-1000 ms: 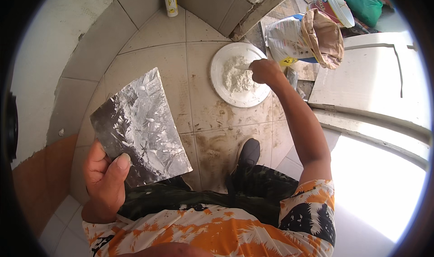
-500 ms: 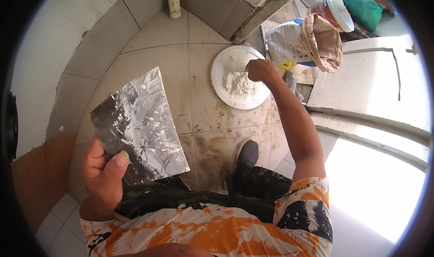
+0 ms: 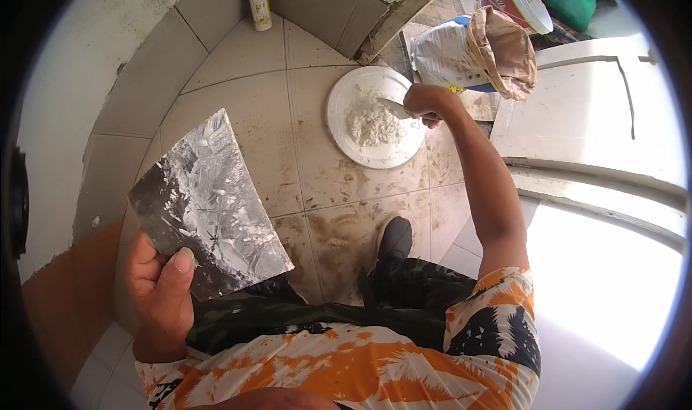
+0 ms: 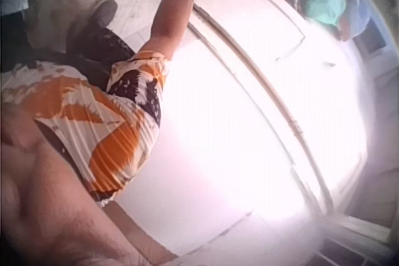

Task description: The person kneels on the floor, mixes a white plaster-like substance in a bucket with a trowel, adds water from a cup, and applies the mixture to a wall using a trowel and a hawk.

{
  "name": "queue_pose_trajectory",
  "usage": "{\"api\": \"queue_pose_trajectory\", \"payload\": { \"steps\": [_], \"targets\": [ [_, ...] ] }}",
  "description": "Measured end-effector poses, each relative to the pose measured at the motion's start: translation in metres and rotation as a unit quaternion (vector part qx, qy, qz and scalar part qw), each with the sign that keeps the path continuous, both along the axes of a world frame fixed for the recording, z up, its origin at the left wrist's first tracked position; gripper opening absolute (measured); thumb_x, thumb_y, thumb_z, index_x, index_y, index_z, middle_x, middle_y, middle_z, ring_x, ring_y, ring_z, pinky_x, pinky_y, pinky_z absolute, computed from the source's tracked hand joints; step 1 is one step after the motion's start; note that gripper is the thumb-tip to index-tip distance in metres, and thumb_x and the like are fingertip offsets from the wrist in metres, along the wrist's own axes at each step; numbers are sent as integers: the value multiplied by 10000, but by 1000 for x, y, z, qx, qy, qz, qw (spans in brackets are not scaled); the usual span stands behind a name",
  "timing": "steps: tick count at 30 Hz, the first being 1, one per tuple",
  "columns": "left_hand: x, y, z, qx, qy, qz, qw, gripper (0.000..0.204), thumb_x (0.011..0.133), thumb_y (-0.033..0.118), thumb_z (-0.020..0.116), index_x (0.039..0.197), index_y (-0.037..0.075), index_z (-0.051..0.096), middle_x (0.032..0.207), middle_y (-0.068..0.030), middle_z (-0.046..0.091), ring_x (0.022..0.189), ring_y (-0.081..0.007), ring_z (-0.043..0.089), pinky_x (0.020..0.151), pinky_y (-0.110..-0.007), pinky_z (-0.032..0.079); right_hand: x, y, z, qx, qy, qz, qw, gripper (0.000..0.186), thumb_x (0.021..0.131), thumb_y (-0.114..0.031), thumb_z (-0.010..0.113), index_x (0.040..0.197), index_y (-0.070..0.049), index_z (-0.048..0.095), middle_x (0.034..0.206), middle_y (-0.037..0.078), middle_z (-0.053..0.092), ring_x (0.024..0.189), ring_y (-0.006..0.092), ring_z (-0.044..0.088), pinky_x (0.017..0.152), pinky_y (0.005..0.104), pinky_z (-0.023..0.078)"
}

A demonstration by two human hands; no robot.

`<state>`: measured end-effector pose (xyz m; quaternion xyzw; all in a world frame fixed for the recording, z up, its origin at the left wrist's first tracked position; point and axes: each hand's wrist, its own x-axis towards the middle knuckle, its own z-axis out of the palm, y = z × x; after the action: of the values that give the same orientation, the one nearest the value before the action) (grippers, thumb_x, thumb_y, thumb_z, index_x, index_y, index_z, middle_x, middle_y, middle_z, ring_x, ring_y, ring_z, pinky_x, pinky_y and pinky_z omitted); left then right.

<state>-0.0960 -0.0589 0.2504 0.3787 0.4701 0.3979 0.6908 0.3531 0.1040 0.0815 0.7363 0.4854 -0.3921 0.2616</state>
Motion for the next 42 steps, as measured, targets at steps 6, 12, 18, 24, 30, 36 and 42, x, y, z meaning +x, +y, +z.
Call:
{"api": "queue_pose_trajectory", "payload": {
  "steps": [6,12,18,24,30,36,42],
  "targets": [
    [3,4,-1,-6,8,-32,999,446,915,111,594,1307,-77,495,1219,-141,614,1099,-166,575,991,-327,424,69,-14,-20,-122,-15,-228,966,208,887,-114,537,1012,14,641,638,159,620,533,227,642,411,358,462],
    [3,5,-3,-29,14,-23,999,456,903,104,599,1304,-86,494,1219,-145,614,1090,-170,581,986,-330,428,96,-17,-63,-177,3,-332,927,190,915,-125,543,969,-16,689,697,143,649,488,212,602,438,343,473],
    [3,7,-2,-32,6,-25,999,461,902,120,607,1297,-89,496,1208,-145,617,1074,-165,582,973,-320,429,78,14,-80,-195,-34,-188,962,158,877,-119,588,859,6,681,669,131,654,487,211,612,438,372,483],
    [-1,6,-7,-12,15,-26,999,455,901,122,616,1287,-89,501,1205,-149,616,1074,-166,583,976,-321,431,39,-9,-54,-46,-52,-59,996,129,772,-63,592,733,29,674,611,166,655,496,239,641,450,388,458],
    [5,9,-4,-49,-18,-32,998,442,907,119,612,1286,-81,505,1202,-138,618,1072,-157,579,969,-311,428,80,-10,-53,-58,-41,-175,982,105,741,-39,602,683,23,664,518,135,572,430,256,607,425,402,433],
    [5,8,-2,-45,1,-42,998,443,908,118,612,1291,-77,503,1207,-135,617,1078,-155,576,971,-310,426,56,33,-64,33,-38,-58,997,122,716,-56,627,618,12,653,581,170,635,500,255,648,476,384,490],
    [3,6,0,-32,5,-23,999,432,910,115,609,1283,-78,506,1195,-133,623,1066,-150,578,964,-307,427,59,27,-52,10,-34,-69,997,142,745,-91,647,684,35,667,631,183,660,510,267,658,505,409,504]
  ]
}}
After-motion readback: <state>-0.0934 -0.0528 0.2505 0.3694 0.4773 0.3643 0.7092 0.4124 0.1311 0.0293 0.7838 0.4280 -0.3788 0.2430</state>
